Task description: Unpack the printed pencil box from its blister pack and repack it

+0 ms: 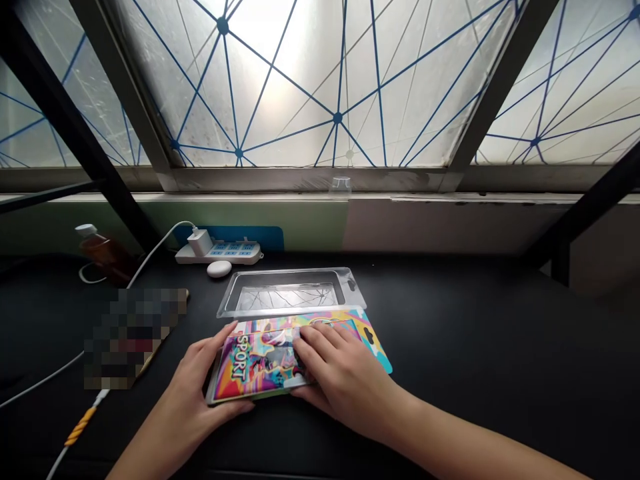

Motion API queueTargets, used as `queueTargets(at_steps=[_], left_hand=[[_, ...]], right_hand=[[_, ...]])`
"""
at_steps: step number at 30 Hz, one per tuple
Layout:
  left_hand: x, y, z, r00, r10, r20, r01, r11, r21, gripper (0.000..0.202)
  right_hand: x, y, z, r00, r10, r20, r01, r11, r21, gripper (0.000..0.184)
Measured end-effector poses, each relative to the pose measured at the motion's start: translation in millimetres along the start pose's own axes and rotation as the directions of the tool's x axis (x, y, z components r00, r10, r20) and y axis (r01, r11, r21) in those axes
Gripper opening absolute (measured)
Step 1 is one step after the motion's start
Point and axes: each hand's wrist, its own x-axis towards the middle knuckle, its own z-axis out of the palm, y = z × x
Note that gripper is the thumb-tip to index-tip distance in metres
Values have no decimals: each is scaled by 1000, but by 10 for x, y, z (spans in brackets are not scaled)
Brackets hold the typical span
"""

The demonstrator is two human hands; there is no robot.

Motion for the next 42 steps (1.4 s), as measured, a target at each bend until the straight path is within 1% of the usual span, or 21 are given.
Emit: queueTargets(at_steps=[2, 4, 7, 11, 13, 15, 16, 18, 20, 23, 27, 28, 29, 30, 32, 33, 34, 36, 39, 40, 42], left_hand=[[5, -9, 20, 1000, -16, -14, 16, 1000, -14, 95], [9, -9, 44, 999, -24, -28, 23, 999, -25, 99], [9, 1, 70, 998, -50, -45, 49, 998, -26, 109], [4, 25, 64, 995, -79, -54, 79, 997, -5, 122], [3, 32, 52, 996, -81, -47, 81, 997, 12, 123], [3, 29, 45, 996, -81, -24, 82, 996, 31, 120], [3, 24, 44, 996, -83, -11, 84, 996, 43, 118], [2, 6, 46, 996, -91, -6, 91, 994, 67, 115], [0, -18, 52, 995, -97, -18, 98, 991, 89, 110], [-1, -51, 56, 995, -91, -47, 96, 991, 96, 95], [1, -53, 39, 994, -83, -74, 89, 993, 83, 72], [2, -46, 33, 993, -87, -79, 93, 992, 82, 68], [4, -39, 26, 993, -90, -83, 96, 992, 83, 65], [5, -34, 20, 992, -91, -85, 98, 991, 86, 62], [8, -37, 9, 993, -84, -82, 92, 991, 99, 59], [8, -47, 6, 994, -73, -78, 81, 991, 107, 58], [7, -61, 4, 995, -60, -76, 68, 991, 114, 57], [3, -96, 5, 997, -14, -74, 23, 991, 128, 58], [-8, -135, 19, 991, 114, -68, -101, 981, 165, 63], [-11, -139, 26, 987, 152, -61, -138, 973, 186, 64], [-13, -135, 37, 980, 197, -41, -182, 955, 236, 61]], right_hand=[[36, 34, -3, 999, -42, 3, 42, 999, -17, 46], [98, 77, -27, 999, -48, -5, 48, 999, -24, 46], [232, 211, -101, 998, 45, -33, -46, 997, -58, 42], [326, 552, -176, 971, 223, -88, -233, 965, -119, 33], [267, 726, -173, 954, 281, -105, -292, 951, -102, 29], [153, 852, -154, 948, 301, -103, -308, 949, -63, 25], [89, 890, -144, 950, 298, -90, -302, 952, -39, 27], [-18, 921, -139, 957, 288, -41, -288, 958, 10, 36], [-79, 912, -164, 955, 295, 28, -297, 953, 60, 51], [-92, 878, -250, 951, 287, 113, -301, 945, 128, 70], [-61, 799, -355, 966, 195, 168, -226, 956, 187, 92], [-53, 765, -362, 968, 170, 184, -204, 961, 187, 93], [-45, 727, -358, 970, 143, 195, -179, 967, 180, 89], [-36, 686, -346, 972, 114, 204, -150, 974, 170, 80], [-19, 612, -311, 978, 50, 204, -83, 985, 152, 56], [-12, 585, -295, 981, 22, 195, -51, 988, 147, 47], [-5, 568, -285, 983, -2, 182, -26, 989, 148, 42], [4, 567, -290, 990, -20, 137, -4, 985, 171, 37], [6, 622, -350, 998, 30, 57, -43, 967, 252, 34], [5, 647, -374, 997, 64, 48, -75, 958, 278, 32], [1, 695, -408, 987, 137, 82, -157, 936, 316, 27]])
